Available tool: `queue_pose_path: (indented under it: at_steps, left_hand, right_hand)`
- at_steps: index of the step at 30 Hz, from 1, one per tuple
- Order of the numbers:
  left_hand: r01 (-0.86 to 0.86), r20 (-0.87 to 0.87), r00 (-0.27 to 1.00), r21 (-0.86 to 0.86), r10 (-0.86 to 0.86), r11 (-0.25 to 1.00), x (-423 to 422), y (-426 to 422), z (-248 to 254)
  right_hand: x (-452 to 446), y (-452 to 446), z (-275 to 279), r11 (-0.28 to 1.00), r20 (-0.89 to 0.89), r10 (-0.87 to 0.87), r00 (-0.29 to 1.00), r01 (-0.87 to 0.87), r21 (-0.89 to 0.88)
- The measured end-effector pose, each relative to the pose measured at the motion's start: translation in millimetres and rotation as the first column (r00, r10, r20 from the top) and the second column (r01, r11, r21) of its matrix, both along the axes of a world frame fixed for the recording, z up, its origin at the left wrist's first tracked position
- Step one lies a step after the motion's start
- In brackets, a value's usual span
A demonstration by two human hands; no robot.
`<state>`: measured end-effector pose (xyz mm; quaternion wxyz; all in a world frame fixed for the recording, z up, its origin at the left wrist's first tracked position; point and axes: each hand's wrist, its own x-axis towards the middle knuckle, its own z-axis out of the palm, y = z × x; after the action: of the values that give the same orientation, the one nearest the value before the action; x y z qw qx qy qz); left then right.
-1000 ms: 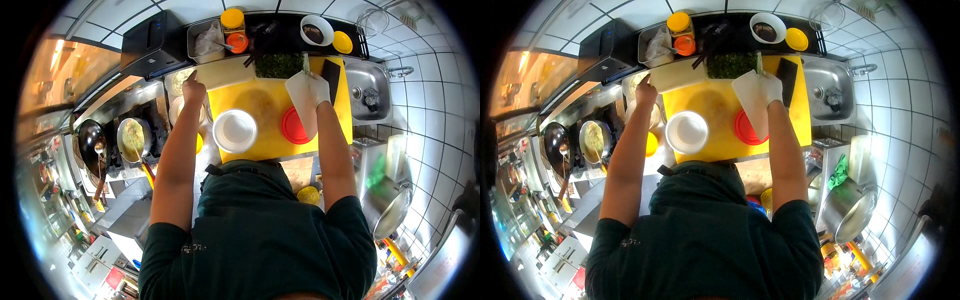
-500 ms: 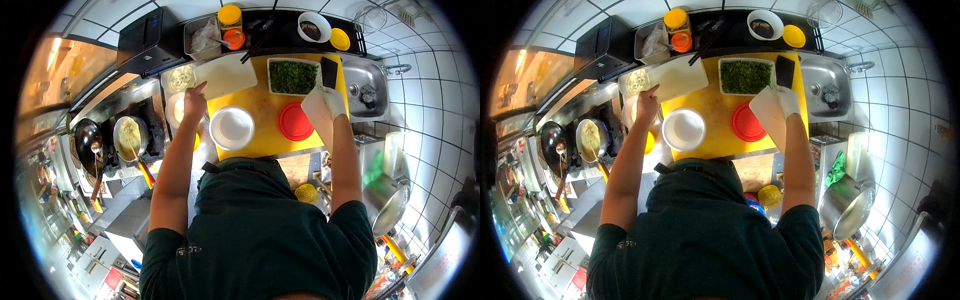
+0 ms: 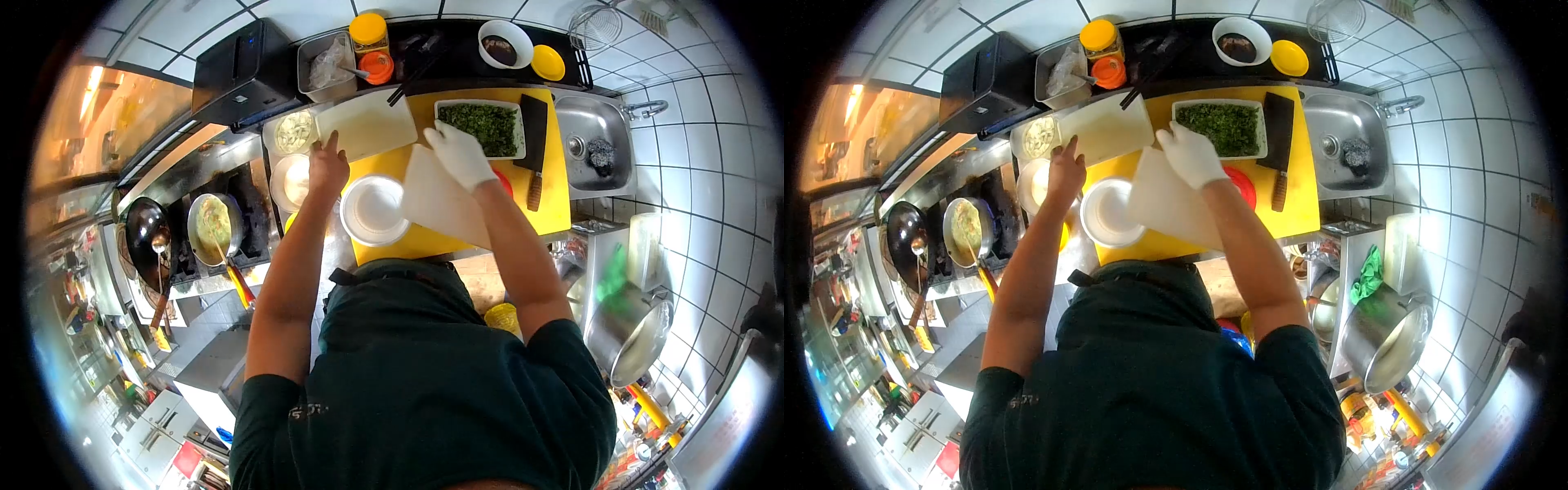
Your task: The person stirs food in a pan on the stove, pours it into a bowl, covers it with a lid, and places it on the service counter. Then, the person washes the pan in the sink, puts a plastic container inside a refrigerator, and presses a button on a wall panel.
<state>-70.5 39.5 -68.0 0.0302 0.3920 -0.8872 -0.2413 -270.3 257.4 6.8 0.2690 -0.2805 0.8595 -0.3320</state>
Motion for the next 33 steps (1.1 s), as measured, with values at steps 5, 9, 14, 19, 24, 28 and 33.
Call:
queue_pose_path:
  at_steps: [5, 9, 14, 19, 24, 28, 33]
  left_hand:
    - [-0.021, 0.024, 1.0, 0.07, 0.02, 0.997, -4, 0, 13]
    - [0.033, 0.02, 0.999, 0.04, -0.033, 0.999, 4, 1, 14]
    - [0.103, 0.053, 0.993, 0.048, -0.105, 0.994, 21, 9, 16]
    - [0.135, 0.187, 0.975, -0.053, -0.123, 0.99, 16, 29, 25]
    - [0.116, 0.356, 0.93, -0.047, -0.092, 0.992, 0, 48, 45]
    - [0.085, 0.408, 0.909, 0.018, -0.085, 0.996, -12, 48, 57]
    - [0.085, 0.428, 0.9, 0.019, -0.085, 0.996, -15, 43, 45]
  right_hand:
    - [2, -47, -56, 0.993, -0.082, 0.112, 0.99, -0.107, 0.058]
    - [11, -44, -83, 0.997, -0.128, 0.078, 0.989, -0.075, 0.031]
    - [33, -7, -66, 0.987, -0.024, 0.121, 0.992, -0.118, 0.105]
    - [36, 0, -71, 0.986, -0.004, 0.137, 0.991, -0.136, 0.092]
    - [36, -2, -58, 0.982, -0.005, 0.144, 0.99, -0.142, 0.127]
    - [44, -15, -23, 0.959, -0.186, 0.216, 0.958, -0.173, 0.225]
    - [27, -44, -13, 0.918, -0.229, 0.331, 0.915, -0.256, 0.304]
